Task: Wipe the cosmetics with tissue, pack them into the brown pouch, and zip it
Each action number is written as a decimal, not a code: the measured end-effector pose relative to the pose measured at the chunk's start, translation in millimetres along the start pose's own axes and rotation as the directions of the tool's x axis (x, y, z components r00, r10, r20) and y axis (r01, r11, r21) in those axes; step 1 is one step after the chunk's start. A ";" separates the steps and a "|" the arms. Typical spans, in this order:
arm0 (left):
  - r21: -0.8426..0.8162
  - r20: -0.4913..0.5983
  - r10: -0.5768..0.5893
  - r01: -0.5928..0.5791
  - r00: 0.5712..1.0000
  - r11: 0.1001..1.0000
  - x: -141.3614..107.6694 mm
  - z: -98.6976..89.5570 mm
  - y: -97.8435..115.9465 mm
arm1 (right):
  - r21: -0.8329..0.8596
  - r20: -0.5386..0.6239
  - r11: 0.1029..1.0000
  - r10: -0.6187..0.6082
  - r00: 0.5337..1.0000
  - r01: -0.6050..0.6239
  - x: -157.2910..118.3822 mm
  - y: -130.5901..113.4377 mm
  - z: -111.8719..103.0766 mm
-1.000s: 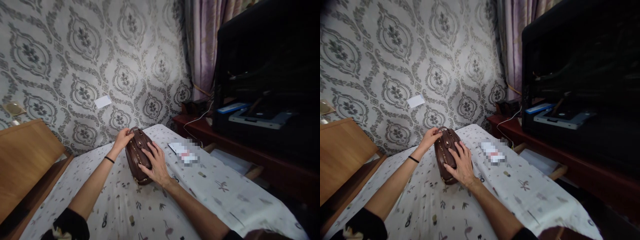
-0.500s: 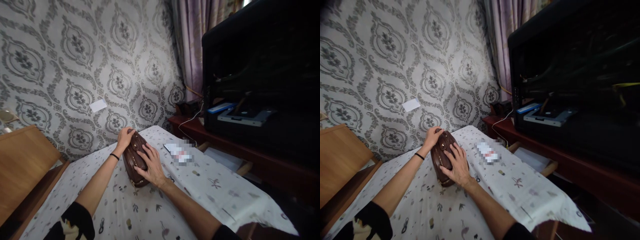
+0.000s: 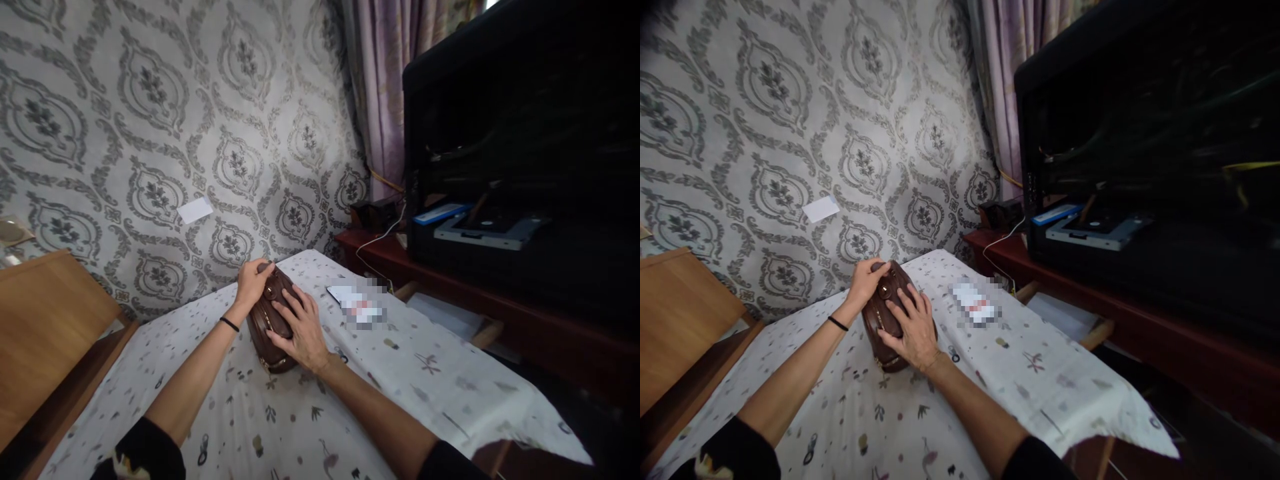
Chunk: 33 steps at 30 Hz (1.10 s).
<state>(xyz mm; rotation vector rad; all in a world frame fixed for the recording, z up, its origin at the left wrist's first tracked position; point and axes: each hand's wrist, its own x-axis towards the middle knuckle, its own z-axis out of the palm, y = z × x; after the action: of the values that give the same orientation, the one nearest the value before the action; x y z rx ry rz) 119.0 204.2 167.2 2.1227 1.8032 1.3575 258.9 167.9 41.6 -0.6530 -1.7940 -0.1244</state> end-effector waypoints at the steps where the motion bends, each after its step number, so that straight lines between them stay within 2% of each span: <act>1: -0.015 0.006 0.006 -0.006 1.000 1.000 -2.3 -0.3 0.7 | 0.002 -0.001 1.000 -0.004 1.000 0.004 0.1 -0.1 0.3; 6: -0.073 0.057 0.036 -0.032 0.998 0.997 -13.7 -4.4 7.1 | 0.001 0.023 1.000 -0.003 1.000 0.003 1.2 -0.6 -0.6; 10: -0.076 0.109 0.063 -0.055 0.992 0.996 -14.6 -17.5 10.1 | -0.008 0.050 1.000 -0.004 0.999 0.005 1.5 -0.5 -3.7; 16: 0.073 0.107 -0.003 -0.005 0.994 0.997 -5.0 -50.4 -2.0 | 0.031 0.023 0.999 0.012 1.000 -0.012 -1.2 0.4 -4.5; 19: 0.159 0.096 -0.054 0.038 0.994 0.987 -7.0 -58.9 -8.2 | 0.047 0.010 0.999 0.008 1.000 -0.008 -2.6 1.5 -2.5; 25: 0.204 0.084 -0.078 0.060 0.993 0.977 -21.5 -57.1 -5.4 | 0.030 0.036 1.000 -0.001 0.999 0.000 -4.4 2.4 -0.1; 33: 0.107 0.076 -0.081 0.073 0.994 0.992 -34.2 -53.4 -4.1 | -0.017 0.096 1.000 0.010 0.995 -0.009 -4.6 2.4 1.2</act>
<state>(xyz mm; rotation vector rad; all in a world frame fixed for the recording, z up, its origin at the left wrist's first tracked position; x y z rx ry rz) 84.4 152.0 178.2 2.0987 1.9424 1.1686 259.8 168.6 36.4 -0.6895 -1.8837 -0.1034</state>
